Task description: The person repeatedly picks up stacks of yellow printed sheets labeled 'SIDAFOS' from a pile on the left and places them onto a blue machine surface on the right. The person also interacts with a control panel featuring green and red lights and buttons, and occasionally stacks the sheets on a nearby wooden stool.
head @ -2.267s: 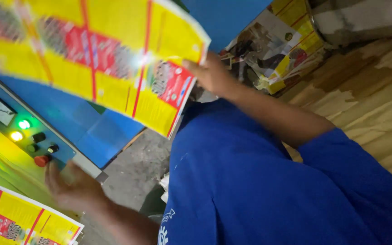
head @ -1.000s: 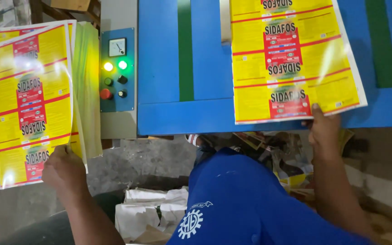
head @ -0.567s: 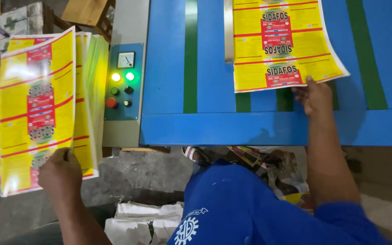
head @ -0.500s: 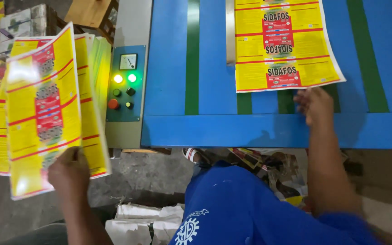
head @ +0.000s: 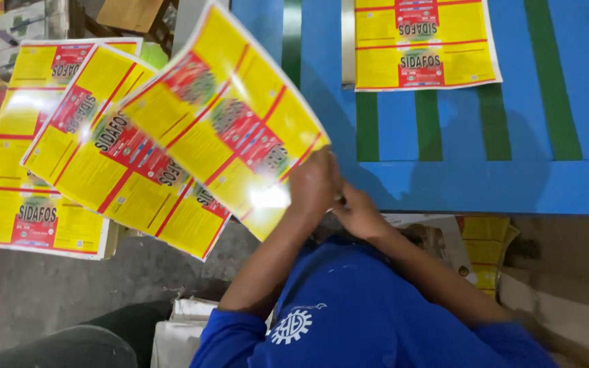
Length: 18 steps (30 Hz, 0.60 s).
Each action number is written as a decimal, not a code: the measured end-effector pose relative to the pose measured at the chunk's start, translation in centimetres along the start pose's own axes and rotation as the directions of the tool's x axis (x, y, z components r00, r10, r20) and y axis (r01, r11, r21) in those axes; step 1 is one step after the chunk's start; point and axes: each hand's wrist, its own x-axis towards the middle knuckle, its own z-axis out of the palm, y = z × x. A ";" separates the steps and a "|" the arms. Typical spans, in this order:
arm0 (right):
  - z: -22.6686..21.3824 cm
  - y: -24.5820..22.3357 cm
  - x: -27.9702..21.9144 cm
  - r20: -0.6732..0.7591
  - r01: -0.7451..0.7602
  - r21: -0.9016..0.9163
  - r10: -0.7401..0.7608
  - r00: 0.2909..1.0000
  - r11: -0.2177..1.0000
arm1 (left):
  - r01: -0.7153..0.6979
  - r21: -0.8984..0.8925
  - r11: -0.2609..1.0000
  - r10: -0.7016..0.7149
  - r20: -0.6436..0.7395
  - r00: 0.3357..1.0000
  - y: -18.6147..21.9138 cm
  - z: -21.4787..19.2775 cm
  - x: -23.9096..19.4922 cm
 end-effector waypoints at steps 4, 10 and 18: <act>0.0 11.3 -1.6 -0.242 -0.105 0.345 0.196 0.950 0.933 | -0.082 -0.224 0.971 0.074 -0.045 0.996 1.7 -1.5 -0.9; -7.3 12.0 -7.4 -0.387 0.008 0.699 0.369 0.845 0.715 | -0.061 0.117 0.991 0.071 -0.082 0.994 -11.3 -3.1 -5.1; -14.1 18.0 -16.3 -0.691 0.177 0.607 0.405 0.598 0.774 | 0.126 0.669 0.732 -0.368 0.233 0.900 -20.3 -9.4 -14.3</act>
